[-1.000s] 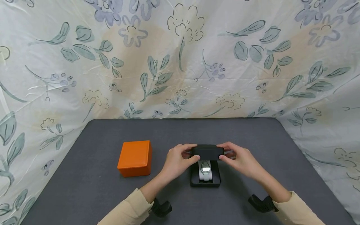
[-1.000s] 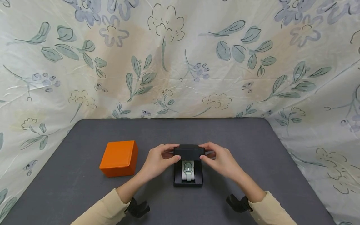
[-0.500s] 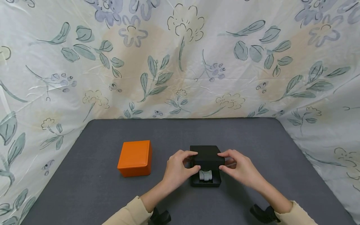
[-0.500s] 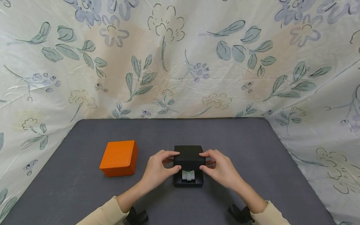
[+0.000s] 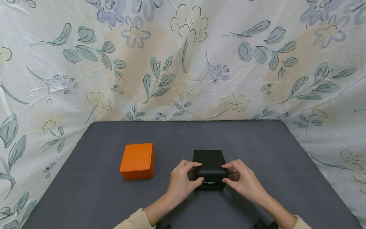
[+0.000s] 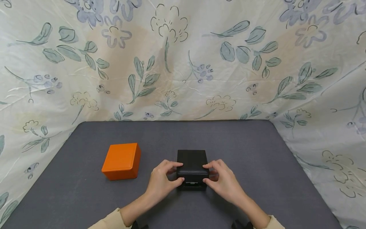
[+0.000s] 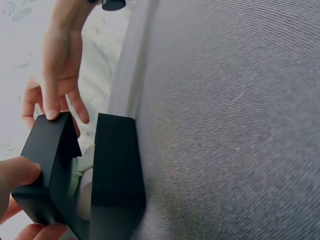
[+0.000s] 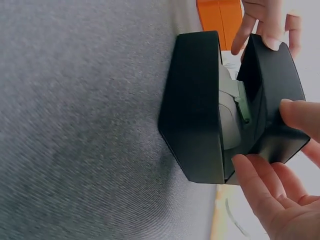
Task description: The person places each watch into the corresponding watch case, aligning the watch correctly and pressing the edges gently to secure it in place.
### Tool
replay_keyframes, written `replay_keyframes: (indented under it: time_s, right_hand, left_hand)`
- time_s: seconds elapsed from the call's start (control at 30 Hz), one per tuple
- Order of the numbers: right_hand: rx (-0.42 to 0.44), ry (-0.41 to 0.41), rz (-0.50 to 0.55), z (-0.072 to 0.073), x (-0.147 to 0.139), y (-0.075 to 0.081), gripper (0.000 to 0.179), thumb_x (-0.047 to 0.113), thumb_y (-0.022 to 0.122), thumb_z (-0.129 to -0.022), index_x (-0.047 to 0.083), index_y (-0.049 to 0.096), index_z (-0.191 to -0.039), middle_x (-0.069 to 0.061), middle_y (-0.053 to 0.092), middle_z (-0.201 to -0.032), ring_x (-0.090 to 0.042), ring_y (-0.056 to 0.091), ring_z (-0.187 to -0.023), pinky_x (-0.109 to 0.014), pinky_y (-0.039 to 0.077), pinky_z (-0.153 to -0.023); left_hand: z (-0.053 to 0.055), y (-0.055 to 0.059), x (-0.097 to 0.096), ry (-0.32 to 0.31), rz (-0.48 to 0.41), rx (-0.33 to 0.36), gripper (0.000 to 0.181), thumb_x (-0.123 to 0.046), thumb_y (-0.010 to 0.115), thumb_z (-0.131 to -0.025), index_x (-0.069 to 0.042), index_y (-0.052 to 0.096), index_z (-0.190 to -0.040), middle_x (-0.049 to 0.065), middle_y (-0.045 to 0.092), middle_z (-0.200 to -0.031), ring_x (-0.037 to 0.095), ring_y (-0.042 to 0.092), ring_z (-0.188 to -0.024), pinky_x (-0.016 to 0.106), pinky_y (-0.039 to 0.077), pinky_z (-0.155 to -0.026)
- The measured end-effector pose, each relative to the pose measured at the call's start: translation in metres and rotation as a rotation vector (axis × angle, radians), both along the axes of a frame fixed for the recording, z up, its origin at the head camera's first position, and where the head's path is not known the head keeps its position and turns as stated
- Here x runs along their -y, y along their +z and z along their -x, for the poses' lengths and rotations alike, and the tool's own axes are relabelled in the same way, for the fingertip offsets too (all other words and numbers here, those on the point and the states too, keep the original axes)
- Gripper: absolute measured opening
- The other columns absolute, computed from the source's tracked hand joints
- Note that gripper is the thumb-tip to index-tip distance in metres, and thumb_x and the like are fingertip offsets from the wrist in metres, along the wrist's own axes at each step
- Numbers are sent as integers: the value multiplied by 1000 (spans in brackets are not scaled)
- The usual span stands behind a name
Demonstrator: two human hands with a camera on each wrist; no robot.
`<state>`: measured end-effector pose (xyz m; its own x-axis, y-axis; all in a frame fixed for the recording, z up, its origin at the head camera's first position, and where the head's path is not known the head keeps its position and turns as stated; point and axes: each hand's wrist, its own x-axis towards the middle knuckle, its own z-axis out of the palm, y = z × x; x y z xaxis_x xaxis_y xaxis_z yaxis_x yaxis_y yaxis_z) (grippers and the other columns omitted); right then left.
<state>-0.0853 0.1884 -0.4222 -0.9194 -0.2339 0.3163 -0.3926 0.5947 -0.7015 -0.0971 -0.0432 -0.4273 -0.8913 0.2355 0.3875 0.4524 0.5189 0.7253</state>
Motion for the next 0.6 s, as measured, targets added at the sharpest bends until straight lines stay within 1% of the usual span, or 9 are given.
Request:
replay_keyframes:
  time_s: [0.13,0.33,0.5,0.6]
  right_hand:
    - [-7,-1,13,-3,1,-4,44,-4,77,-68,18,60,-103,0,50,-93,-13,65,-79,-18,53,-65]
    - [-5,-10,18,-5,1,-9,45,-6,76,-68,18,60,-103,2,49,-94,-15,66,-82,-19,53,-66]
    - [7,-17,2,-8,1,-13,43,-3,76,-69,19,61,-103,4,49,-95,-15,65,-85,-19,53,-68]
    - [1,-16,-16,-8,0,-14,42,-1,77,-69,20,62,-103,5,50,-97,-13,65,-84,-16,52,-68]
  left_hand:
    - [-2,-4,0,1,-4,-9,40,-14,80,-68,-20,67,-105,1,55,-88,16,62,-83,29,53,-74]
    - [-4,-8,0,7,21,-31,40,-15,81,-67,-21,68,-104,0,55,-89,15,60,-83,22,47,-67]
    - [-4,-12,2,-13,43,-60,39,-15,81,-67,-20,68,-104,0,55,-88,16,60,-83,23,48,-68]
    - [-5,-13,5,-30,59,-74,38,-15,81,-68,-20,68,-104,0,55,-87,16,60,-82,22,49,-67]
